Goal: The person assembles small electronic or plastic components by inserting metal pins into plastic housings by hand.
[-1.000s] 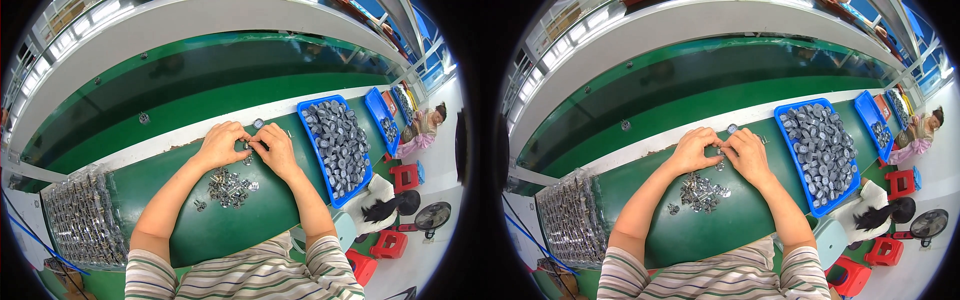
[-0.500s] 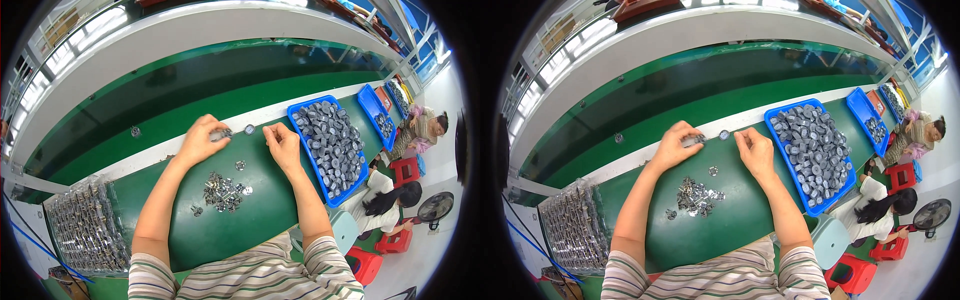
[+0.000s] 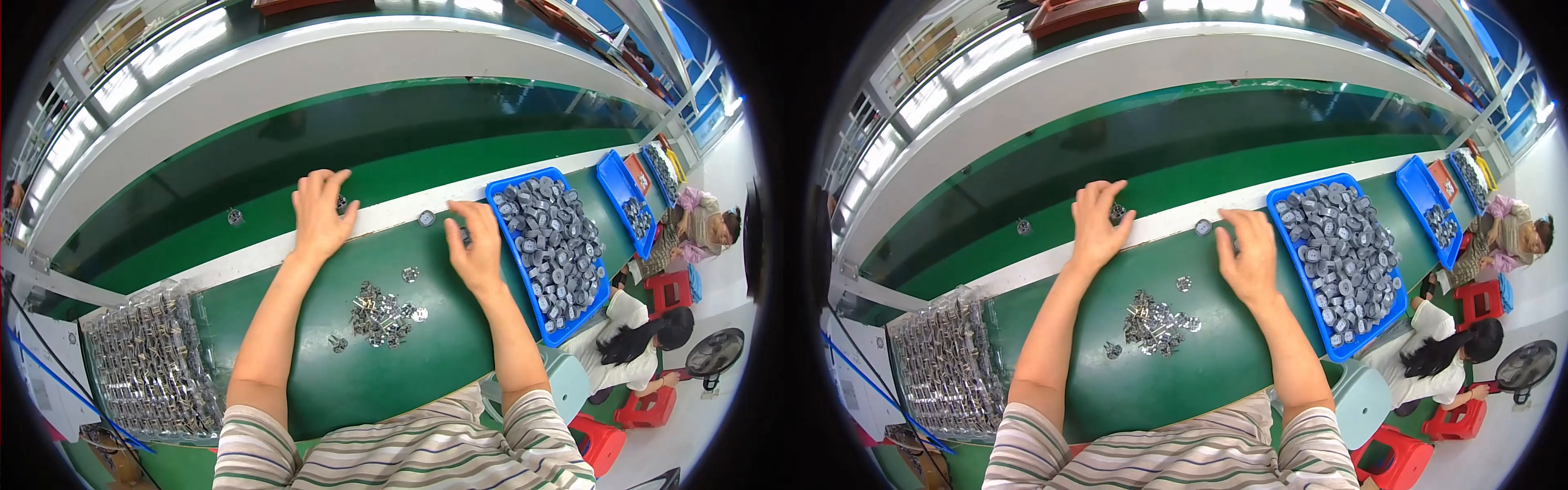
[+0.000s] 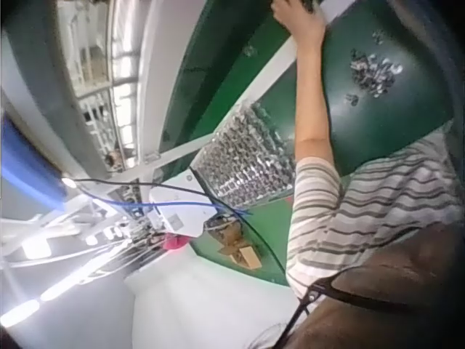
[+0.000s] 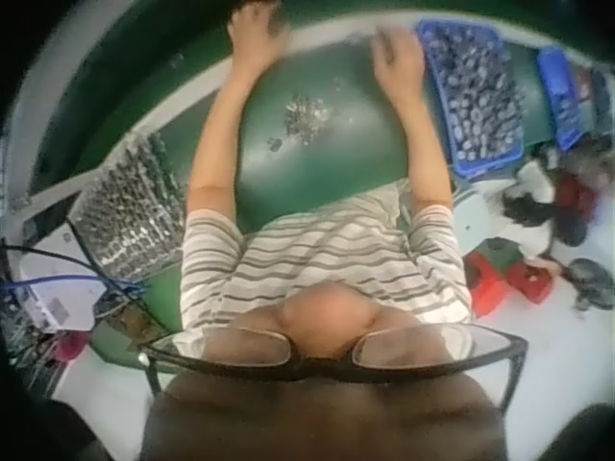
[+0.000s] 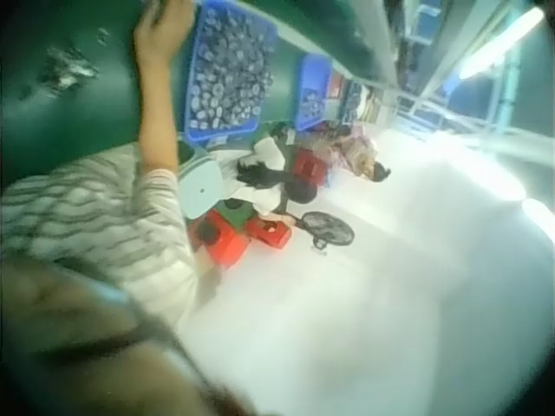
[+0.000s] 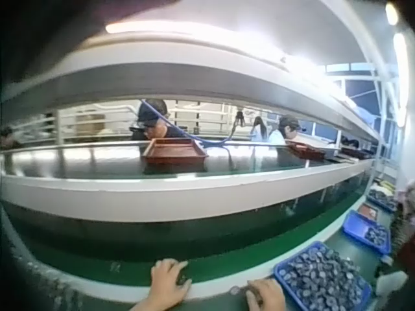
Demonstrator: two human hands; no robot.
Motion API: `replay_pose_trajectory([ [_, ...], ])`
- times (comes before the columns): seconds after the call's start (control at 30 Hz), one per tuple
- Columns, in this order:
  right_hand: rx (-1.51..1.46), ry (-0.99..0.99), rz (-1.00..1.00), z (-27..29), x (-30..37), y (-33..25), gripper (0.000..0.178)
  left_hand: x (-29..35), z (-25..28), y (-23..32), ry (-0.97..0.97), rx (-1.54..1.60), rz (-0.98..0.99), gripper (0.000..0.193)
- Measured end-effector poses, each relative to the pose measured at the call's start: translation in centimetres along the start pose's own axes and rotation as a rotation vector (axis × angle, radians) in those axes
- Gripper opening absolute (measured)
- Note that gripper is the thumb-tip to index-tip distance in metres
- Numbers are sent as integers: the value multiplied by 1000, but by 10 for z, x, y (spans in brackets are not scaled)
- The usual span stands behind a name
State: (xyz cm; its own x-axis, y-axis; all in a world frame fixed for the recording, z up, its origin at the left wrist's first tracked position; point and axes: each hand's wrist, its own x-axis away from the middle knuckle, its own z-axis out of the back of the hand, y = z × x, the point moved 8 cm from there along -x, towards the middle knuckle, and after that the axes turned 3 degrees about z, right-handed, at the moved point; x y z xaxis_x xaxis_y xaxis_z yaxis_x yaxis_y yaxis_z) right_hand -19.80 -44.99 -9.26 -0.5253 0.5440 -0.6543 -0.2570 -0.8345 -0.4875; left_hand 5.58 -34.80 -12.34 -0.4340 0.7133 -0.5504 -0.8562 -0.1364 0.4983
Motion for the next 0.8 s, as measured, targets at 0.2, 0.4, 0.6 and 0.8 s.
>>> replay_pose_trajectory([
  [0.2,-248,233,-152,116,72,-50,17,18,-10,52,-200,127,-413,37],
  [0.4,83,-82,-638,154,305,-22,30,18,-18,69,-167,134,-484,34],
  [0.6,259,-406,-1119,64,500,14,72,26,-13,61,-197,102,-470,26],
  [0.8,370,-844,-844,70,462,-6,42,26,-18,65,-236,124,-478,20],
])
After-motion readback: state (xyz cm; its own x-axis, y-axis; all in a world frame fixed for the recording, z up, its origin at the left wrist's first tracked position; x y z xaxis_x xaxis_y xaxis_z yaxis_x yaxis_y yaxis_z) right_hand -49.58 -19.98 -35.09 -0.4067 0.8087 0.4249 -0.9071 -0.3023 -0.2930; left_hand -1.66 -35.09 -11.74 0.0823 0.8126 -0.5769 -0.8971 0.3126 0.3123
